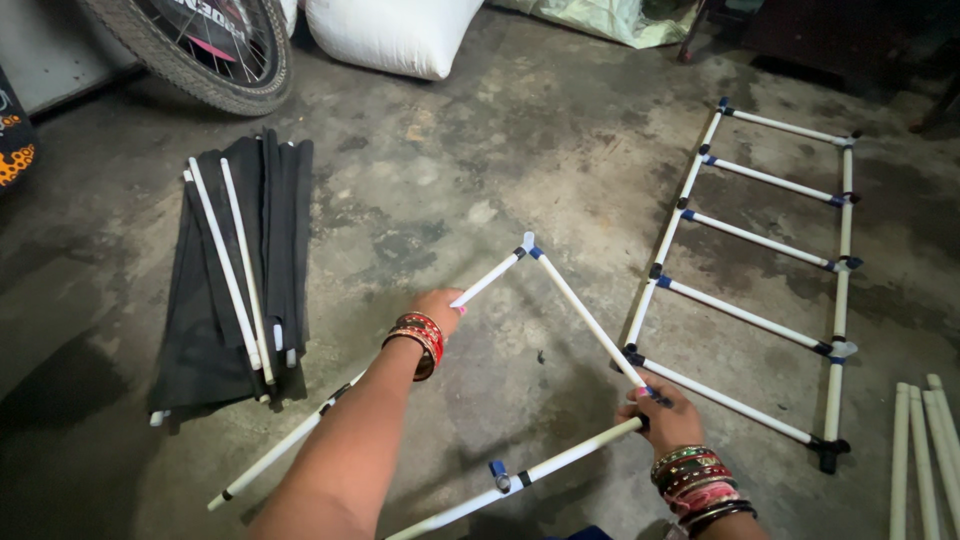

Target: The person assembles a white tubular frame by connecting rods with blue connectors on the floor. They pick up rods and connectors, align them, and press them together to form ladder-like sections.

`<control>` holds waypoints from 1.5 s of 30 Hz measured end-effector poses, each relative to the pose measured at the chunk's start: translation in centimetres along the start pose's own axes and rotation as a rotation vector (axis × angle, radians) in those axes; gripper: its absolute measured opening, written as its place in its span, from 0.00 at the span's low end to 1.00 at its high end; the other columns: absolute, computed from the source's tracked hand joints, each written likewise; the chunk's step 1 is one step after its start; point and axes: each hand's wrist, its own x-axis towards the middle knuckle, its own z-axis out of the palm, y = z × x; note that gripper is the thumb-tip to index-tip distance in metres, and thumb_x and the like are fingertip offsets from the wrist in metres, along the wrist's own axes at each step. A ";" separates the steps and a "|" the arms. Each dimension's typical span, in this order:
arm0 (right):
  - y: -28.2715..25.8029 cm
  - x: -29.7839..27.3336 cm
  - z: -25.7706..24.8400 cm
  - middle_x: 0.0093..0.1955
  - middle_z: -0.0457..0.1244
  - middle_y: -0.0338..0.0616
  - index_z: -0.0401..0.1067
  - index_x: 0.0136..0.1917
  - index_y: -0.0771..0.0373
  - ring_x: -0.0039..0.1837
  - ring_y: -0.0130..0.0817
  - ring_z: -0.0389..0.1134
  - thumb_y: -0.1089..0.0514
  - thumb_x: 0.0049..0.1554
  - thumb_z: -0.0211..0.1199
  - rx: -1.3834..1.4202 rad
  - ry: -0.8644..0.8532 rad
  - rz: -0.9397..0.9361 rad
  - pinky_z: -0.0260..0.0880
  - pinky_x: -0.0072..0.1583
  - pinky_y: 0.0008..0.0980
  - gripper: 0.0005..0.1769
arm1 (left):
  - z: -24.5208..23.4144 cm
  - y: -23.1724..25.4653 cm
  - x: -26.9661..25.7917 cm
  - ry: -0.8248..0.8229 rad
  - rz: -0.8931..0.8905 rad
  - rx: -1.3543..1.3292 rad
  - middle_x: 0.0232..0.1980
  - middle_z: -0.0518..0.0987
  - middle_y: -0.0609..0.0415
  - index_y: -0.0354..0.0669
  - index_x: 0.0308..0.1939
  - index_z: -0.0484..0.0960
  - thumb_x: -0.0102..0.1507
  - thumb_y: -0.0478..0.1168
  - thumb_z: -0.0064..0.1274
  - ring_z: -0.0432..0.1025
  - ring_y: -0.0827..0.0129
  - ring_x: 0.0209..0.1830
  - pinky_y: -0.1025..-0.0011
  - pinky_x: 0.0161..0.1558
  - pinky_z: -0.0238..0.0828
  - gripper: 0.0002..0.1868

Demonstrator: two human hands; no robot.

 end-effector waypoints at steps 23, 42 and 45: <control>0.6 0.0 -0.9 0.44 0.64 0.53 0.69 0.64 0.74 0.40 0.43 0.68 0.67 0.60 0.54 -0.082 -0.040 0.014 0.73 0.43 0.41 0.18 | -4.9 -0.6 0.4 -0.305 0.240 0.326 0.36 0.84 0.49 0.47 0.54 0.81 0.64 0.41 0.54 0.79 0.61 0.31 0.60 0.40 0.75 0.15; 1.7 0.4 -0.6 0.44 0.64 0.50 0.71 0.63 0.69 0.40 0.40 0.68 0.64 0.60 0.57 -0.023 -0.094 -0.018 0.74 0.42 0.41 0.18 | 1.1 0.6 5.7 -0.215 0.133 -0.026 0.48 0.82 0.50 0.57 0.76 0.54 0.59 0.40 0.57 0.78 0.63 0.30 0.63 0.36 0.76 0.44; 1.3 0.1 0.5 0.45 0.64 0.49 0.71 0.64 0.68 0.39 0.40 0.69 0.65 0.59 0.57 -0.088 -0.108 -0.031 0.75 0.42 0.41 0.19 | 2.1 2.3 7.3 -0.146 0.183 -0.184 0.50 0.76 0.55 0.53 0.72 0.57 0.60 0.49 0.63 0.76 0.64 0.27 0.63 0.34 0.76 0.41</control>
